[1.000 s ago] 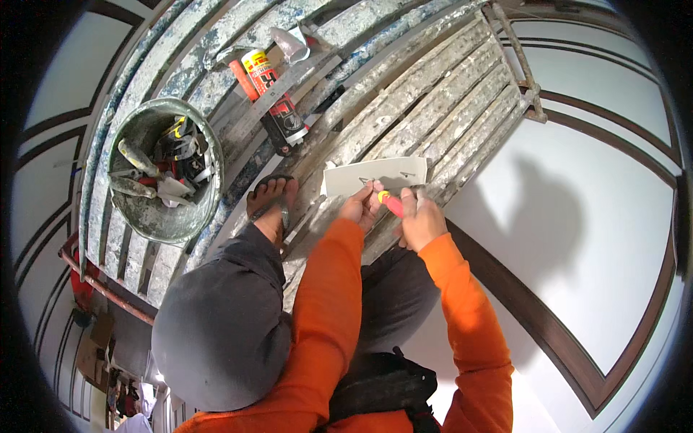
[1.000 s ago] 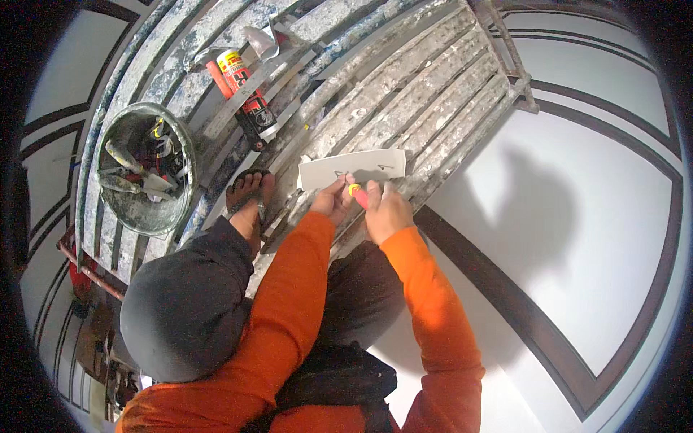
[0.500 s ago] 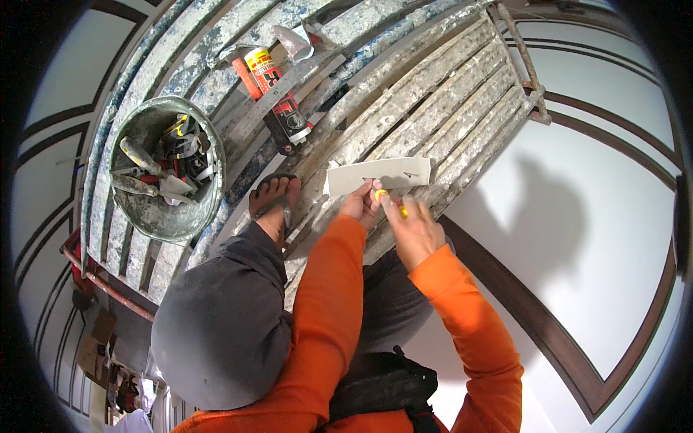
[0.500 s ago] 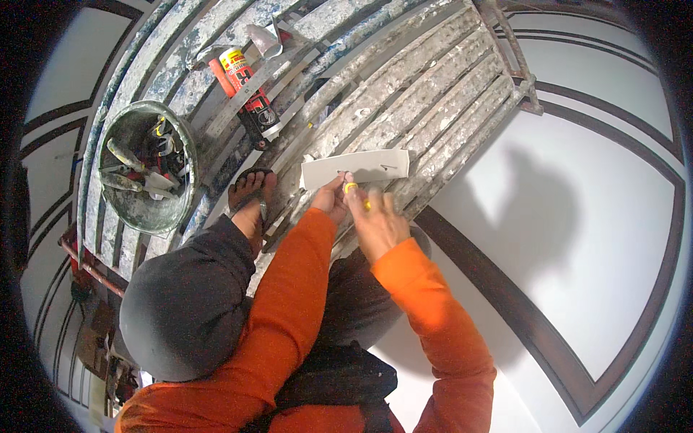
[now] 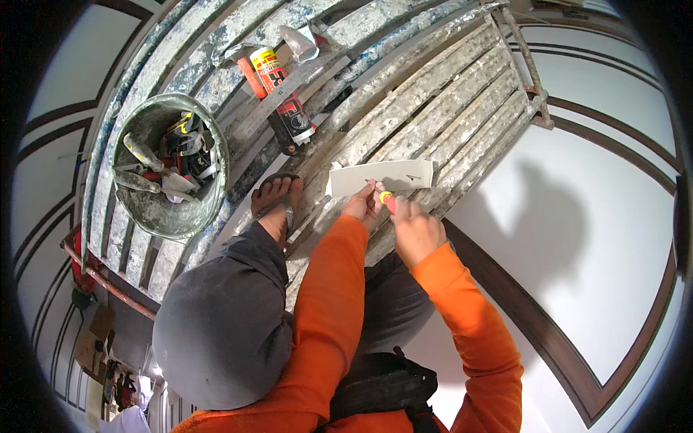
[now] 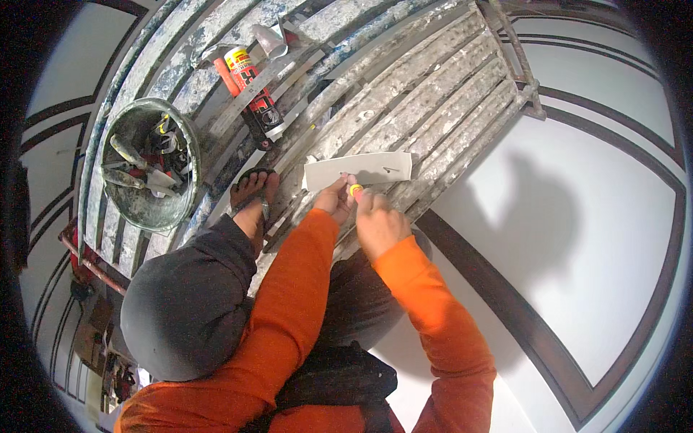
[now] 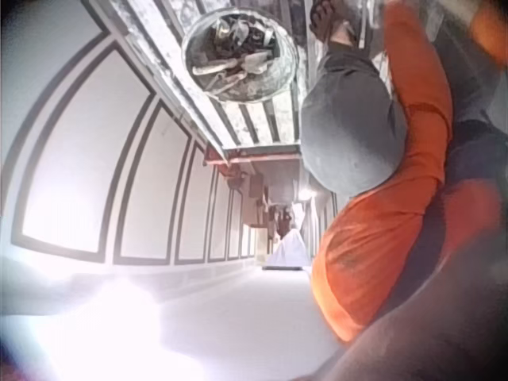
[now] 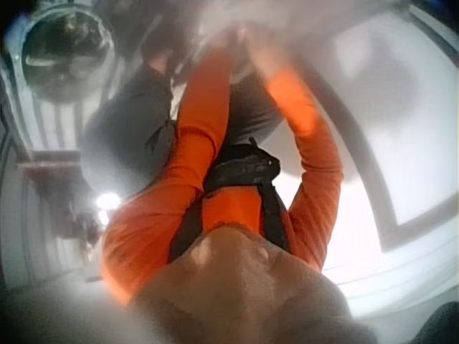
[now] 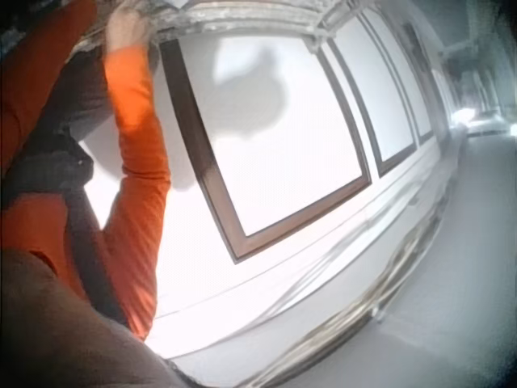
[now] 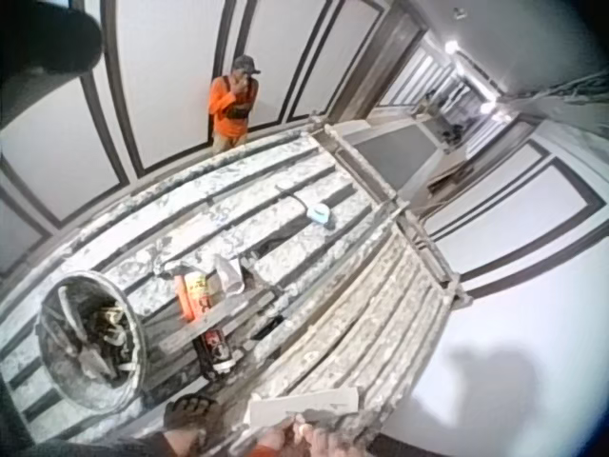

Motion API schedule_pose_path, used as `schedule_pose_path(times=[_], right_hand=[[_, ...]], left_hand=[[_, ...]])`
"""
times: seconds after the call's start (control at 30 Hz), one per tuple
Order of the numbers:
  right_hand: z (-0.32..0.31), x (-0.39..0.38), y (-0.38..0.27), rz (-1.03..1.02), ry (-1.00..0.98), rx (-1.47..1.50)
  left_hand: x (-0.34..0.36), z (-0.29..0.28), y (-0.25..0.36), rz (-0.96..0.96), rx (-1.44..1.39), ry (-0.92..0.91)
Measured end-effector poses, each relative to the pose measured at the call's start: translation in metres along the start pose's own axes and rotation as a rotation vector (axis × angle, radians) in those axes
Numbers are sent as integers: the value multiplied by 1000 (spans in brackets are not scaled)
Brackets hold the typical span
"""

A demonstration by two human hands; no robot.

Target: The person uses a screwdriver to secure a white panel to a wall frame while standing on scaffolding, then picks up more screws from a bucket.

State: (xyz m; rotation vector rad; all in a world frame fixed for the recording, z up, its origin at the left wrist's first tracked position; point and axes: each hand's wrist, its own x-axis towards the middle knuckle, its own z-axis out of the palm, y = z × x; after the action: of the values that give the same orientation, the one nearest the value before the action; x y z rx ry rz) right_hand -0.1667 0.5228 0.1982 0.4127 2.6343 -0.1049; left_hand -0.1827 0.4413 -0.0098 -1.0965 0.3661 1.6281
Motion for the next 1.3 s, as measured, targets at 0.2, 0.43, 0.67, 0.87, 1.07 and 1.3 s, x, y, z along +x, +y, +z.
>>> schedule_pose_path(times=[0.2, 0.43, 0.67, 0.87, 1.07, 1.3], right_hand=[[-27, 18, 16, 1001, -552, 1087], [16, -15, 3, 113, -25, 161], [-6, -5, -7, 502, -223, 439], [3, -3, -12, 204, -167, 341], [20, 13, 25, 582, -57, 511], [-9, 7, 10, 231, -117, 263]], left_hand=[[-5, 3, 1, 57, -3, 32], [-6, 7, 1, 45, 70, 61], [-1, 5, -2, 41, 117, 64], [4, -9, 3, 11, 57, -74], [-9, 11, 0, 76, 74, -4], [-8, 5, 3, 55, 48, -20]])
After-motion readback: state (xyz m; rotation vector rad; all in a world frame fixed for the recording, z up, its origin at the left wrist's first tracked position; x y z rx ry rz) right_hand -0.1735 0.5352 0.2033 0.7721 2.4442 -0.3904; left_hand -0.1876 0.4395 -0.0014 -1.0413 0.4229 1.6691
